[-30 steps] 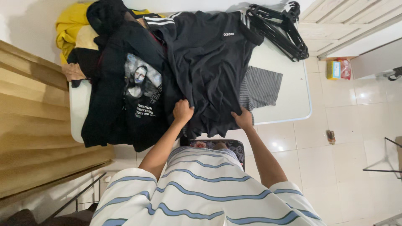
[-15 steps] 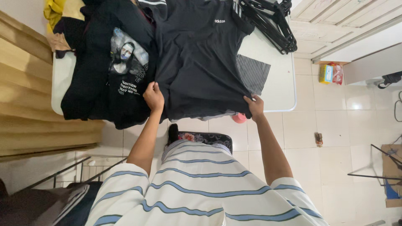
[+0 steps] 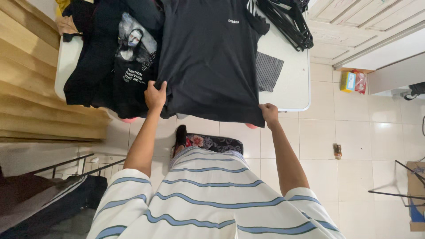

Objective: The person smooths out a blue long-sleeved shirt on a white table, places a hanger inside it, and hangs it on a nearby clothing rack. They repeat this process with a black Adidas t-shirt and a black graphic t-shirt, smoothing each garment before placing it on a hanger and moving it to the rack.

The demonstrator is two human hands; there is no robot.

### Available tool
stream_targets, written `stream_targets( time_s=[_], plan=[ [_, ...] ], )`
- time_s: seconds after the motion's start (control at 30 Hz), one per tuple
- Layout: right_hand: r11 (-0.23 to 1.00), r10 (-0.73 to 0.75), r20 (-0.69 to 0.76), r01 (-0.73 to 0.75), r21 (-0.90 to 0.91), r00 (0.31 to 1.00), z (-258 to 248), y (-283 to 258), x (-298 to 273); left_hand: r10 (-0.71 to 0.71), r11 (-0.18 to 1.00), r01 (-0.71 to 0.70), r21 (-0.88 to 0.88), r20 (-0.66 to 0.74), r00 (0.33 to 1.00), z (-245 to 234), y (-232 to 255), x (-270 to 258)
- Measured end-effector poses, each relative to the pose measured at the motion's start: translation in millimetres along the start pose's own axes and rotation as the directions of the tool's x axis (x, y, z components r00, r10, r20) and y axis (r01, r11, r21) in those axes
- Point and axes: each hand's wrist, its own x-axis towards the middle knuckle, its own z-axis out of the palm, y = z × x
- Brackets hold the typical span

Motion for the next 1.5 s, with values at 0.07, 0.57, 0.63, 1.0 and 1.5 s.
stream_targets(
  time_s=[0.07, 0.57, 0.63, 1.0, 1.5],
  plan=[
    [0.999, 0.005, 0.030, -0.004, -0.045, 1.000, -2.4, 8.0, -6.5, -0.006, 0.997, 0.003, 0.075, 0.051, 0.999, -11.9, 0.9, -8.1],
    [0.643, -0.586, 0.007, 0.470, -0.605, 0.811, 78.1, -52.2, -19.6, 0.596, 0.710, -0.605, 0.360, 0.151, 0.789, 52.2, 32.1, -41.9],
    [0.564, -0.668, 0.091, 0.581, -0.587, 0.739, 105.0, -79.5, -14.4, 0.642, 0.658, -0.712, 0.245, 0.313, 0.700, 79.8, 53.1, -46.7],
    [0.244, -0.486, 0.414, 0.574, -0.781, 0.770, 142.0, -104.1, 22.8, 0.732, 0.364, -0.930, 0.053, 0.601, 0.321, 95.2, 44.9, 13.6],
    [0.353, -0.462, 0.360, 0.541, -0.764, 0.811, 146.7, -145.4, 20.2, 0.644, 0.494, -0.865, -0.089, 0.706, 0.295, 23.9, 4.1, 127.8]
  ],
)
